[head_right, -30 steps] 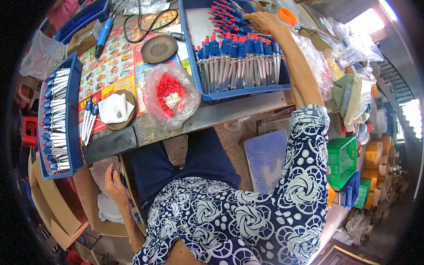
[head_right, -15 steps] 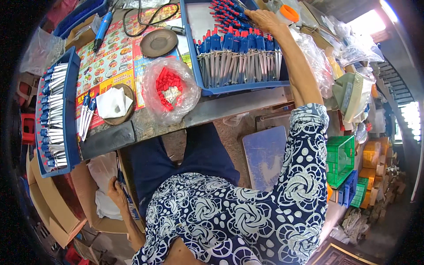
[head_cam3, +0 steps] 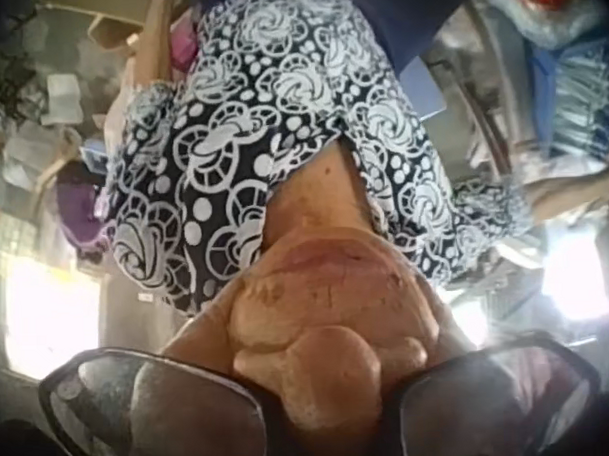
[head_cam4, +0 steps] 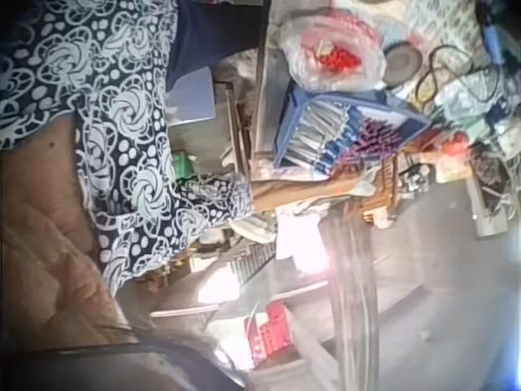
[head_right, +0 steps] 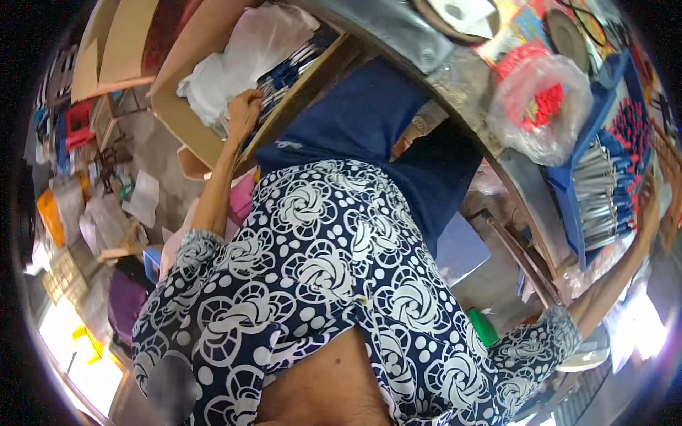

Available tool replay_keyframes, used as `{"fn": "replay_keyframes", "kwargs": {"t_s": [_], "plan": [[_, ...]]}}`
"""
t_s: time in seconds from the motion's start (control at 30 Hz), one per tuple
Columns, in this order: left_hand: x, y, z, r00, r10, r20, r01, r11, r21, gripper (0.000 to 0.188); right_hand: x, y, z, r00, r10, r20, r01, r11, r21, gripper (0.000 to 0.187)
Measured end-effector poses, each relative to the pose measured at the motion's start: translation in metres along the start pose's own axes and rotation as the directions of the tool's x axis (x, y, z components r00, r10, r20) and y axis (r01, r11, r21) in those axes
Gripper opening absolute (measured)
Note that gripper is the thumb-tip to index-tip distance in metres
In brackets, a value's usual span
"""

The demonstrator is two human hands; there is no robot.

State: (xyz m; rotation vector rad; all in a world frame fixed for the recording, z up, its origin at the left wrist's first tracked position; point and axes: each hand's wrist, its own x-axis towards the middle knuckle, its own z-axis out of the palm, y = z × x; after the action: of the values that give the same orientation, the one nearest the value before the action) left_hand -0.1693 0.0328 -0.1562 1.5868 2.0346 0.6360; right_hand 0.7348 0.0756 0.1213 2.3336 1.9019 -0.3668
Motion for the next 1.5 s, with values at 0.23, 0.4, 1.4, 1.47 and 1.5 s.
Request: {"fn": "replay_keyframes", "kwargs": {"t_s": [0.23,0.4,1.4,1.47,1.5], "plan": [[0.009,-0.026,0.014,0.984,-0.175,0.029,0.176,0.983,-0.054,0.018,-0.047,-0.076,-0.027,0.877,-0.293,-0.381,0.258,0.956,-0.142,0.035],[0.009,-0.043,0.022,0.995,-0.072,-0.063,0.075,0.997,0.037,0.019,-0.093,-0.224,-0.025,0.756,-0.250,-0.605,0.217,0.968,-0.128,0.027],[0.012,-0.024,0.027,0.822,0.379,0.426,-0.528,0.788,0.317,0.012,-0.178,-0.417,0.132,0.913,0.009,-0.408,0.230,0.816,0.531,0.023],[0.015,-0.023,0.030,0.794,0.415,0.445,-0.581,0.733,0.353,0.012,-0.179,-0.423,0.136,0.927,0.021,-0.376,0.200,0.819,0.538,0.023],[0.017,-0.022,0.031,0.764,0.447,0.465,-0.630,0.673,0.387,0.012,-0.178,-0.426,0.138,0.921,0.014,-0.390,0.215,0.816,0.536,0.022]]}}
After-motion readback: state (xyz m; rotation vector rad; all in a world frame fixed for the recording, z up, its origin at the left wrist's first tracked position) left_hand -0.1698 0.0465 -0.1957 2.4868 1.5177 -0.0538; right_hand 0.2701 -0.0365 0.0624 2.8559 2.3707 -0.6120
